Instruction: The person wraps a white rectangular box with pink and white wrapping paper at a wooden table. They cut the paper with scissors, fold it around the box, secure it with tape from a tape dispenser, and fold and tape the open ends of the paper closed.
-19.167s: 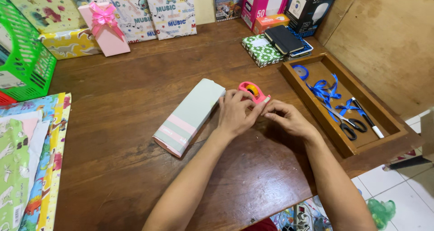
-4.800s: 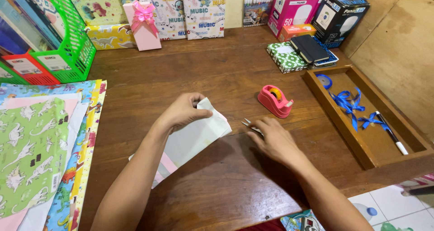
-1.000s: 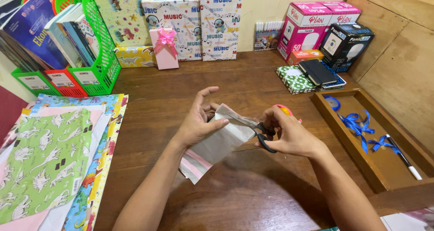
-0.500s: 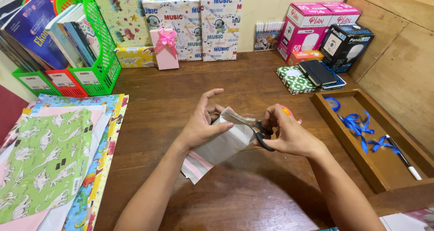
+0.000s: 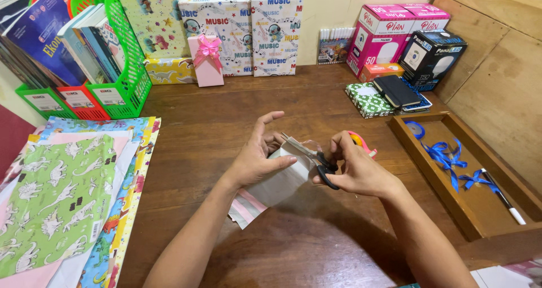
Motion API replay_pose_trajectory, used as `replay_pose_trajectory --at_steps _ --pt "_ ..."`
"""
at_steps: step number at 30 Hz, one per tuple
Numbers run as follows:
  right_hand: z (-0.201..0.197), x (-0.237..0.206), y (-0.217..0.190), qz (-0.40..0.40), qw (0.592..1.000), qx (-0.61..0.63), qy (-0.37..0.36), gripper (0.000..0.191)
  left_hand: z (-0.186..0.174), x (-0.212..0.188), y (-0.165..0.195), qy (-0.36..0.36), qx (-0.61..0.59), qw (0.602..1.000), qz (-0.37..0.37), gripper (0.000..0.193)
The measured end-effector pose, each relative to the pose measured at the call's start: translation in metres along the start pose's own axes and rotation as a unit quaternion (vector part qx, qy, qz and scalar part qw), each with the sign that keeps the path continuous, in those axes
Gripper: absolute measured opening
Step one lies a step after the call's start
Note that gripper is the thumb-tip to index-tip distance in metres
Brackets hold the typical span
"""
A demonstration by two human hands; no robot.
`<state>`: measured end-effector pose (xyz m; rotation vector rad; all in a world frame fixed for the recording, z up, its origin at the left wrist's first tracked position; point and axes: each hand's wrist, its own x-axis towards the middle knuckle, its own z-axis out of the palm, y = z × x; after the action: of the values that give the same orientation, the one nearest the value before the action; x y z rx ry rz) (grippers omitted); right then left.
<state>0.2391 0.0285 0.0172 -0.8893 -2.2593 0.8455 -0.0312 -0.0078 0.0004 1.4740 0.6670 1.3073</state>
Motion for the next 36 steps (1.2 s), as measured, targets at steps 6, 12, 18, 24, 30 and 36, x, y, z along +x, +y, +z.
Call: replay_pose_trajectory --at_steps 6,12,18,24,30,36 --pt "-0.001 0.001 0.001 -0.042 0.998 0.046 -0.01 0.05 0.001 0.0 0.002 0.001 0.031 0.999 -0.015 0.102" --pt "-0.012 -0.003 0.014 -0.001 0.998 0.059 0.033 0.047 -0.008 -0.001 0.009 0.015 0.021 0.999 -0.032 0.102" --pt "-0.029 -0.006 0.041 0.081 0.985 -0.153 -0.009 0.029 -0.03 -0.004 0.023 -0.027 0.04 0.998 -0.051 0.107" --pt "-0.004 -0.001 0.061 0.098 0.984 -0.147 0.031 0.025 -0.04 -0.005 0.019 -0.08 0.252 0.957 -0.122 0.106" --pt "0.017 -0.003 0.061 0.113 0.953 -0.278 -0.041 0.022 -0.071 0.004 -0.002 0.137 0.135 0.981 -0.03 0.089" --pt "0.034 -0.004 0.068 0.077 0.933 -0.344 -0.068 0.018 -0.084 0.011 -0.03 0.247 -0.144 0.958 0.019 0.06"
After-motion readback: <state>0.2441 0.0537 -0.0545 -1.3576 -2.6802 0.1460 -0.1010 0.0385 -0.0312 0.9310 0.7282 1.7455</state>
